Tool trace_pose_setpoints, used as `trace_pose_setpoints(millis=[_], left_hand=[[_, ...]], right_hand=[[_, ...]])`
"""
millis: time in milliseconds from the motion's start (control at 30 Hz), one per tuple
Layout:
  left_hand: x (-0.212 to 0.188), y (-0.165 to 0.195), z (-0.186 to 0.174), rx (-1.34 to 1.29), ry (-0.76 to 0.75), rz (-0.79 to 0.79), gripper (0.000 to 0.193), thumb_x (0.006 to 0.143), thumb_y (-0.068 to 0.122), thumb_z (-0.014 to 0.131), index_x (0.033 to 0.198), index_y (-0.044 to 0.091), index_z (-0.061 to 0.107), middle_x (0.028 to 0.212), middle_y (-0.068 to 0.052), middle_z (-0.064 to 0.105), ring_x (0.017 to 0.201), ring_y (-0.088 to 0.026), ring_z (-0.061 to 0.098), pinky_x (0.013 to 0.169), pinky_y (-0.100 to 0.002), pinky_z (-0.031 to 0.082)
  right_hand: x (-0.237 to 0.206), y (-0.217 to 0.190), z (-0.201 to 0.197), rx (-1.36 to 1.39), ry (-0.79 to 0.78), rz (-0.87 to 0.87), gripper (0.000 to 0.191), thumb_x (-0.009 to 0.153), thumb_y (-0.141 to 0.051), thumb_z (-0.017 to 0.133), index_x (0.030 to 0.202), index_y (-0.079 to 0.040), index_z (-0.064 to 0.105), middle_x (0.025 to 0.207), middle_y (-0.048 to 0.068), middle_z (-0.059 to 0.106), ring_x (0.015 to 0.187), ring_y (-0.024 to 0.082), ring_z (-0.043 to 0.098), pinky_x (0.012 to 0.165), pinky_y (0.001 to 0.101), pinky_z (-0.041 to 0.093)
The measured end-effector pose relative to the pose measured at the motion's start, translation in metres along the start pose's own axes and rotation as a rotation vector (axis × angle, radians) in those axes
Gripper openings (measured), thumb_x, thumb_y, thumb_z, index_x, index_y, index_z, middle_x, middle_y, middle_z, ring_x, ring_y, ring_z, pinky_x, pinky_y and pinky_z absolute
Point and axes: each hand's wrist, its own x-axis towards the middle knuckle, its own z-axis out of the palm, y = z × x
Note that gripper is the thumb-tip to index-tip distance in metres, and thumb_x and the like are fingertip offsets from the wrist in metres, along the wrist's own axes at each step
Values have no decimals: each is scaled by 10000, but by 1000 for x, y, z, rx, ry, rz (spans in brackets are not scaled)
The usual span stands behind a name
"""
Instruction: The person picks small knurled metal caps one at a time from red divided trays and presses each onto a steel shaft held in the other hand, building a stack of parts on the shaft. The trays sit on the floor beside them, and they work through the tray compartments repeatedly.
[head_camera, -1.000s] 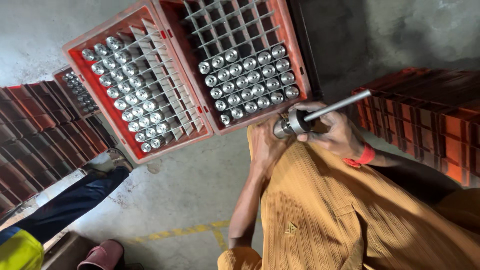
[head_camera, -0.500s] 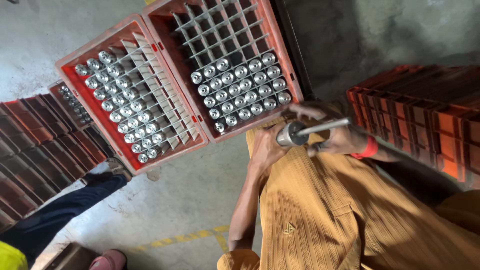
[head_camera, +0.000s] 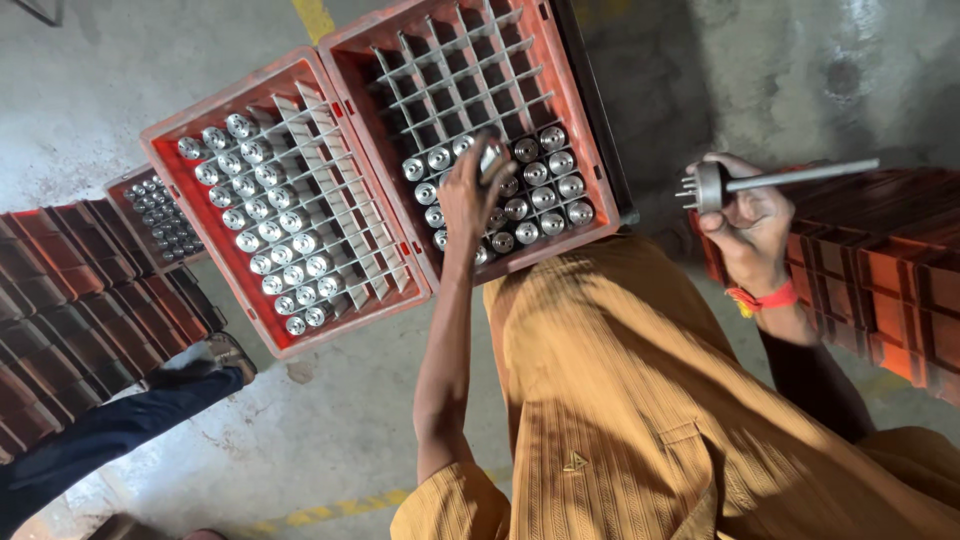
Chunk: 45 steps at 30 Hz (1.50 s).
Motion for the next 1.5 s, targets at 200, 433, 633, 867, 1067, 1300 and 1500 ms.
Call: trace_pose_setpoints(millis=[200, 433, 633, 867, 1067, 1300, 1500], left_hand=[[-5, -12, -25, 48, -53, 11, 387, 914, 190, 745, 1289, 107, 696, 1143, -231, 685, 1012, -382, 675, 825, -459, 571], [-105, -78, -105, -58, 266, -386, 275, 955, 49, 732, 1227, 48, 696, 1152, -146, 706, 1095, -328, 677, 948, -432, 546], [-215, -156, -218, 472, 168, -489, 639, 738, 161, 852, 1321, 50, 616, 1275, -232, 591, 1215, -448, 539, 1050, -555, 438], [-235, -182, -256, 470, 142, -425, 609, 882, 182, 845, 1437, 174, 594, 1404, -200, 592, 1303, -430, 546, 1041, -498, 449], [-182, -185, -210, 405, -20, -526, 682, 783, 332, 876, 1332, 70, 568, 1267, -261, 546, 1133, -452, 562, 844, -546, 508], [-168, -188, -195, 559, -5, -606, 601, 721, 224, 870, 1249, 64, 630, 1189, -244, 569, 859, -415, 645, 606, -534, 506], [-164, -154, -212, 407, -15, -597, 374, 740, 260, 904, 926, 9, 699, 1122, -197, 672, 847, -387, 690, 691, -479, 547]], right_hand=[[-23, 17, 52, 20, -72, 78, 615, 960, -112, 772, 1485, 59, 502, 1360, 123, 637, 1226, 139, 624, 1076, 269, 520], [-66, 46, 89, 13, -119, 232, 567, 951, 22, 708, 1495, 58, 550, 1231, 29, 623, 1004, 54, 540, 858, 187, 468], [-72, 54, 107, -125, -218, 299, 561, 932, 14, 695, 1472, 45, 546, 1230, 22, 650, 1011, 28, 576, 782, 141, 438], [-41, 46, 147, -153, -376, 292, 580, 959, -18, 757, 1500, 62, 563, 1155, 52, 665, 1064, 67, 608, 937, 192, 497], [-20, 46, 179, -151, -528, 232, 584, 918, -17, 742, 1456, 76, 533, 1295, 77, 660, 1166, 122, 633, 1055, 262, 504], [-34, 66, 155, -35, -571, 341, 621, 902, -67, 759, 1456, 62, 512, 1266, 79, 650, 1166, 139, 632, 1035, 287, 506], [-51, 98, 88, -120, -413, 366, 562, 916, -98, 752, 1428, 38, 566, 1274, 89, 679, 1155, 146, 646, 1017, 294, 515]])
